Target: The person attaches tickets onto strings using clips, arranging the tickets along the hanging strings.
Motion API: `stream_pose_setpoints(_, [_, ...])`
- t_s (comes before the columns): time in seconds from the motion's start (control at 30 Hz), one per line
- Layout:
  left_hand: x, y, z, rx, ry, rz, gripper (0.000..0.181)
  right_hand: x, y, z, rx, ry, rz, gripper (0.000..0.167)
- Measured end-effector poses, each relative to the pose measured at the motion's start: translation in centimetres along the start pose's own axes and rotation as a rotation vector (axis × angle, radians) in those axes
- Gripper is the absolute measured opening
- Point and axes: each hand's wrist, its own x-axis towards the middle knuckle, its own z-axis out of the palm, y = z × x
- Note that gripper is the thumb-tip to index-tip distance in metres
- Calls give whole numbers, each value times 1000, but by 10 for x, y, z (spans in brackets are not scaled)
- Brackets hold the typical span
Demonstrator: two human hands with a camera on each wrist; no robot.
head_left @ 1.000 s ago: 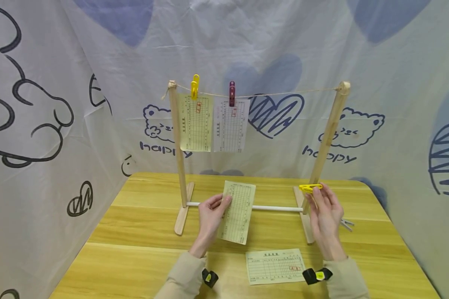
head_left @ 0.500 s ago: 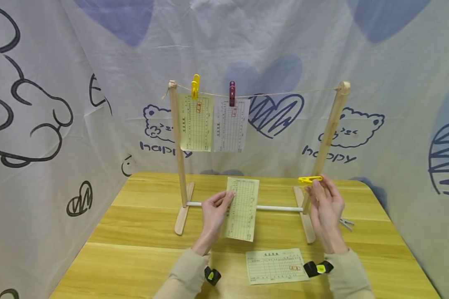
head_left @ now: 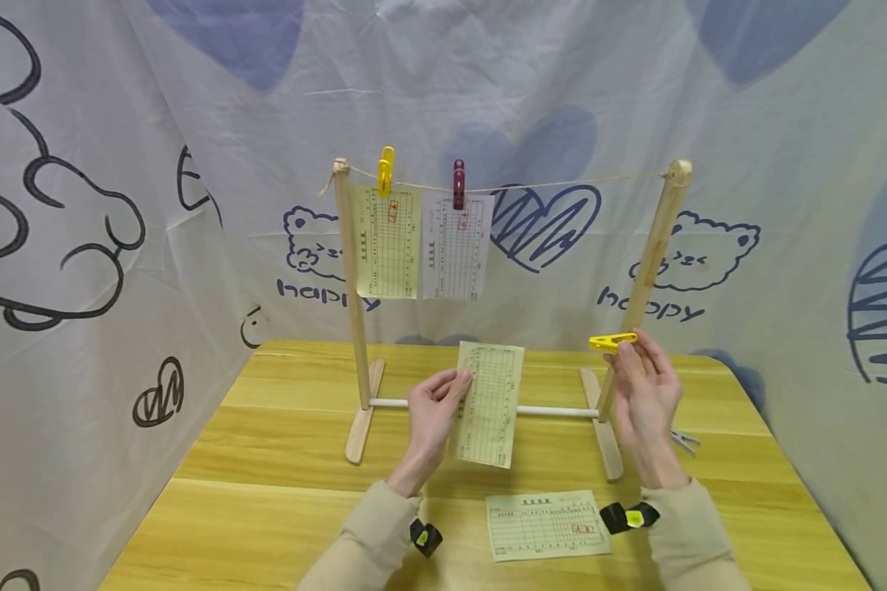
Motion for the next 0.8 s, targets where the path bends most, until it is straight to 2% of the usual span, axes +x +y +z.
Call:
stream_pose_setpoints(0.3, [1,6,9,-22,11,13,28,8,-9,10,15,-68,-82,35])
stream_pose_setpoints(0.43, [1,8,11,-12,3,4,28,11,-12,14,-22,-116,-111,32])
stream_pose_setpoints(0.63, [1,12,14,-7,-18,-9,27,15,-17,23,-53,-165,-119,37])
stream_pose_setpoints(0.8, [1,15,16,4,-46,-23,28,18,-20,28,-139,-192,-134,27])
